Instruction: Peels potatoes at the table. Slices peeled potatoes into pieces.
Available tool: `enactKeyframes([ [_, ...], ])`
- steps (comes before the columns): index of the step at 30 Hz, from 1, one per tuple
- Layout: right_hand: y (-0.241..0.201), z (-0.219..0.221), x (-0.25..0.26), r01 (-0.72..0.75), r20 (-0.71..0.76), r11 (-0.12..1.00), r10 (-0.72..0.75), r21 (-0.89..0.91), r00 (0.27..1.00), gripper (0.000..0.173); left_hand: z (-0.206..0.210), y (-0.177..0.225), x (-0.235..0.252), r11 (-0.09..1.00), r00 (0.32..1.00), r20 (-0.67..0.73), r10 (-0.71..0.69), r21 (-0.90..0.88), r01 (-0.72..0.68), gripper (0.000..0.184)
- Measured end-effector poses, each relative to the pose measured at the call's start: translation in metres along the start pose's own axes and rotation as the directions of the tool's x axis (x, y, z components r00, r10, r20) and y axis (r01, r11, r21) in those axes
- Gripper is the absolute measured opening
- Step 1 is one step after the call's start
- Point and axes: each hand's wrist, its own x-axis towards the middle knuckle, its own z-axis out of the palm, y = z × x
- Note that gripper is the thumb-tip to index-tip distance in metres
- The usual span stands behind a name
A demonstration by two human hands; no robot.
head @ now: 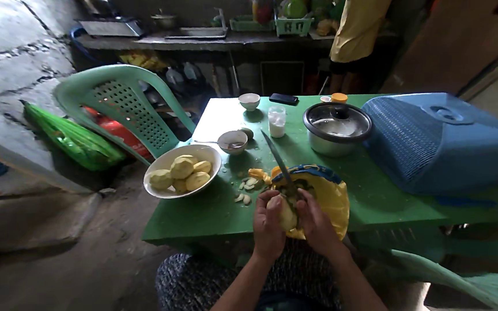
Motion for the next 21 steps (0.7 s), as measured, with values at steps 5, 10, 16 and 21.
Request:
enactKeyframes([
  [5,0.0,-0.002,-0.01,-0.02,0.04,1.0,0.019,0.021,0.999,0.064,-0.005,0.01,0.02,0.971,0.986,-0.023,-0.162,-0.179,0.156,0.029],
  [10,0.001,0.011,-0.039,0.178,-0.003,0.955,-0.184,-0.235,0.983,0.078,-0.017,0.004,0.023,0.933,0.982,0.018,-0.187,-0.309,0.183,0.033],
  [16,0.002,0.012,-0.048,0.245,-0.017,0.894,-0.271,-0.375,0.962,0.081,-0.014,0.005,0.019,0.914,0.978,-0.009,-0.209,-0.357,0.192,0.026],
  [21,0.005,0.013,-0.048,0.264,-0.037,0.872,-0.305,-0.413,0.952,0.082,-0.013,0.004,0.018,0.924,0.983,-0.023,-0.182,-0.347,0.162,0.024],
])
